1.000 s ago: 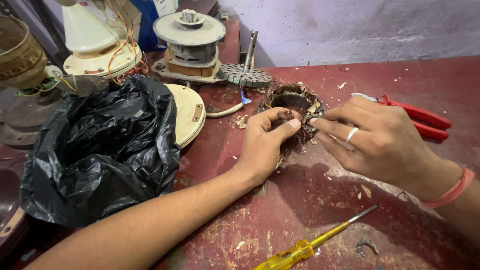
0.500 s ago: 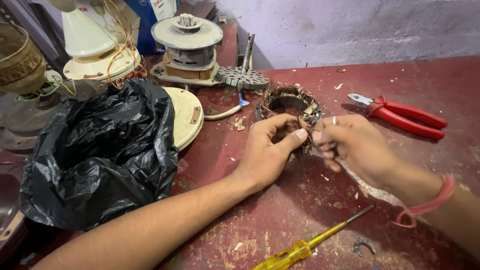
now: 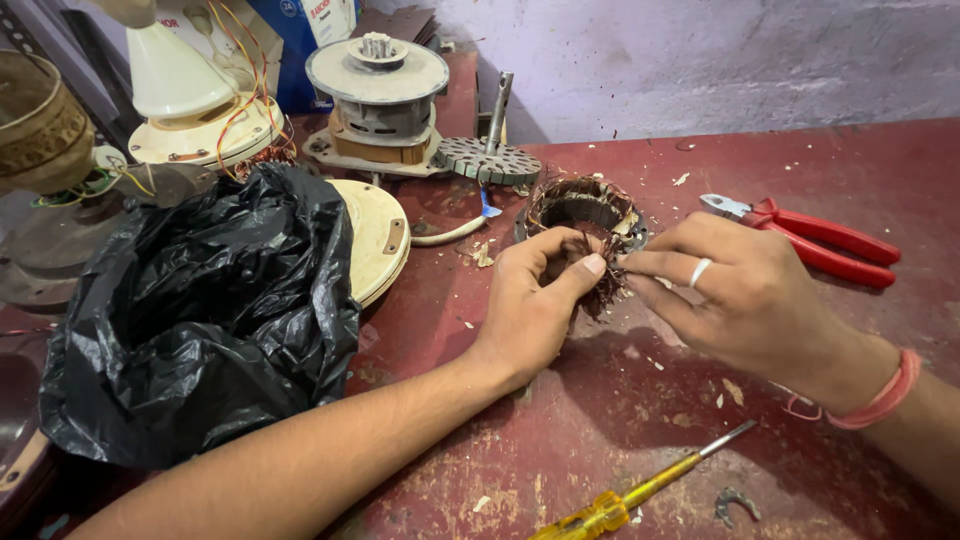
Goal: The person removes copper wire from a motor stator by hand, pulling and separating strands from the laminated core. The work is performed on a cluttered workbench with other motor parts and tools nearby.
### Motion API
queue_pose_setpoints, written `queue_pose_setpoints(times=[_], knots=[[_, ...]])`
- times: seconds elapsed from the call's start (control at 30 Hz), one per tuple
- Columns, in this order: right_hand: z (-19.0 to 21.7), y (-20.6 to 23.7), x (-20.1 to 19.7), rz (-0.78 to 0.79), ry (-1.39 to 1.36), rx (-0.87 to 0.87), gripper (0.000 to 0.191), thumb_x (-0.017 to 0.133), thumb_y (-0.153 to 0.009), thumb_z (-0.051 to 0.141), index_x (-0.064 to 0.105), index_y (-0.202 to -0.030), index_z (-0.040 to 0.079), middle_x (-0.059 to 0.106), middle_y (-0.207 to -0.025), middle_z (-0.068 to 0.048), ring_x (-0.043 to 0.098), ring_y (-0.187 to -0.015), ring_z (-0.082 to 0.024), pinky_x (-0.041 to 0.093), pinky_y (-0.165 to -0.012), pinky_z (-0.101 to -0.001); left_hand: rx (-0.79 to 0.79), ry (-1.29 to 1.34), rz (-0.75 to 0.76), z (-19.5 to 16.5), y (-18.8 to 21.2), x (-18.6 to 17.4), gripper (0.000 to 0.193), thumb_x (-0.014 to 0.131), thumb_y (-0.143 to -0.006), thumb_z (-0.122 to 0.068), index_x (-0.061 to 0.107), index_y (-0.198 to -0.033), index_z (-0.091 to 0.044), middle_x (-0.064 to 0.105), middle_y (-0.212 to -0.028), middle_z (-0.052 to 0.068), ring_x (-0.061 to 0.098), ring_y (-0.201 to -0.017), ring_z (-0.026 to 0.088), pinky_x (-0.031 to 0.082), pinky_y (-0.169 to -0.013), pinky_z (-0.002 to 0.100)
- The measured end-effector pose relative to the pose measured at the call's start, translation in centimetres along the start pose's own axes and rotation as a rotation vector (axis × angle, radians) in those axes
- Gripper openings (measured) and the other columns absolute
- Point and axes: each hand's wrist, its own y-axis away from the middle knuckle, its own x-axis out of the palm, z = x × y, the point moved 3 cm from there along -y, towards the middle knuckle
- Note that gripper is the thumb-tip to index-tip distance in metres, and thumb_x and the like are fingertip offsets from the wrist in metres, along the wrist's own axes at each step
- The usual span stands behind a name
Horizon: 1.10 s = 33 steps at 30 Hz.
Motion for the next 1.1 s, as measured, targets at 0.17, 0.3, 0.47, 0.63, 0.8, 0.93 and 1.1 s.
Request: queue_pose_setpoints(times=[0.17, 0.3, 0.47, 0.63, 0.8, 0.93, 1.1], knots=[[0.3, -0.2, -0.6, 0.044, 0.082, -0.059, 0.021, 0.081, -0.076, 0.007, 0.076, -0.096, 0.002, 0.073, -0.088, -0.01, 0.065, -0.07, -0.022, 0.05, -0.057, -0.0348, 0.001, -0.034, -0.008, -0.3, 0.0, 0.0, 0.011, 0.065, -0.098, -0.008, 0.069, -0.099, 0.002, 0.063, -0.082, -0.005, 0.055, -0.076, 0.002, 0.047, -0.067, 0.023], [-1.0, 0.4, 0.7, 0.061, -0.281, 0.415, 0.011, 0.074, -0.087, 0.014, 0.074, -0.09, 0.003, 0.068, -0.079, -0.007, 0.06, -0.067, -0.016, 0.047, -0.058, -0.0302, 0.011, -0.106, 0.022, -0.9, 0.2, 0.3, 0.013, 0.066, -0.097, -0.01, 0.07, -0.101, 0.002, 0.065, -0.081, -0.002, 0.056, -0.074, 0.003, 0.048, -0.065, 0.023], [-2.2, 1.7, 2.7, 0.153, -0.597, 1.091, 0.016, 0.072, -0.09, 0.017, 0.079, -0.089, 0.003, 0.065, -0.065, -0.007, 0.049, -0.051, -0.013, 0.037, -0.047, -0.029, 0.185, -0.266, 0.037, -2.2, 0.3, 0.5, 0.015, 0.068, -0.098, -0.012, 0.07, -0.105, 0.001, 0.07, -0.091, 0.001, 0.062, -0.082, 0.004, 0.053, -0.07, 0.024], [-1.0, 0.3, 1.1, 0.027, -0.288, 0.645, 0.023, 0.074, -0.085, 0.013, 0.077, -0.106, 0.005, 0.066, -0.069, -0.002, 0.049, -0.049, -0.01, 0.038, -0.045, -0.0265, -0.005, -0.285, -0.057, -2.2, -0.2, 0.0, 0.017, 0.066, -0.098, -0.014, 0.071, -0.106, -0.001, 0.069, -0.082, 0.003, 0.06, -0.069, 0.009, 0.05, -0.061, 0.029], [0.4, -0.7, 0.2, -0.014, -0.038, 0.282, 0.03, 0.077, -0.081, 0.009, 0.076, -0.111, 0.005, 0.069, -0.081, -0.006, 0.055, -0.054, -0.012, 0.044, -0.048, -0.0276, 0.073, -0.233, -0.07, -2.2, -0.3, -0.2, 0.017, 0.064, -0.101, -0.014, 0.069, -0.109, 0.0, 0.071, -0.089, 0.002, 0.062, -0.083, 0.005, 0.054, -0.073, 0.026], [0.4, -0.5, 0.6, 0.013, -0.083, 0.285, 0.037, 0.079, -0.078, 0.012, 0.074, -0.113, 0.003, 0.069, -0.081, -0.007, 0.058, -0.059, -0.012, 0.047, -0.053, -0.0262, 0.045, -0.189, -0.092, -1.8, -0.4, -0.3, 0.016, 0.063, -0.102, -0.014, 0.068, -0.108, 0.0, 0.071, -0.09, 0.002, 0.06, -0.084, 0.005, 0.054, -0.075, 0.026], [-0.3, 0.5, 1.9, 0.099, -0.376, 0.674, 0.035, 0.08, -0.079, 0.014, 0.078, -0.113, 0.005, 0.072, -0.073, -0.005, 0.057, -0.056, -0.009, 0.045, -0.049, -0.0254, 0.091, -0.279, -0.088, -1.8, -0.5, -0.3, 0.015, 0.063, -0.102, -0.013, 0.069, -0.107, 0.001, 0.071, -0.088, 0.002, 0.061, -0.084, 0.006, 0.053, -0.075, 0.027]])
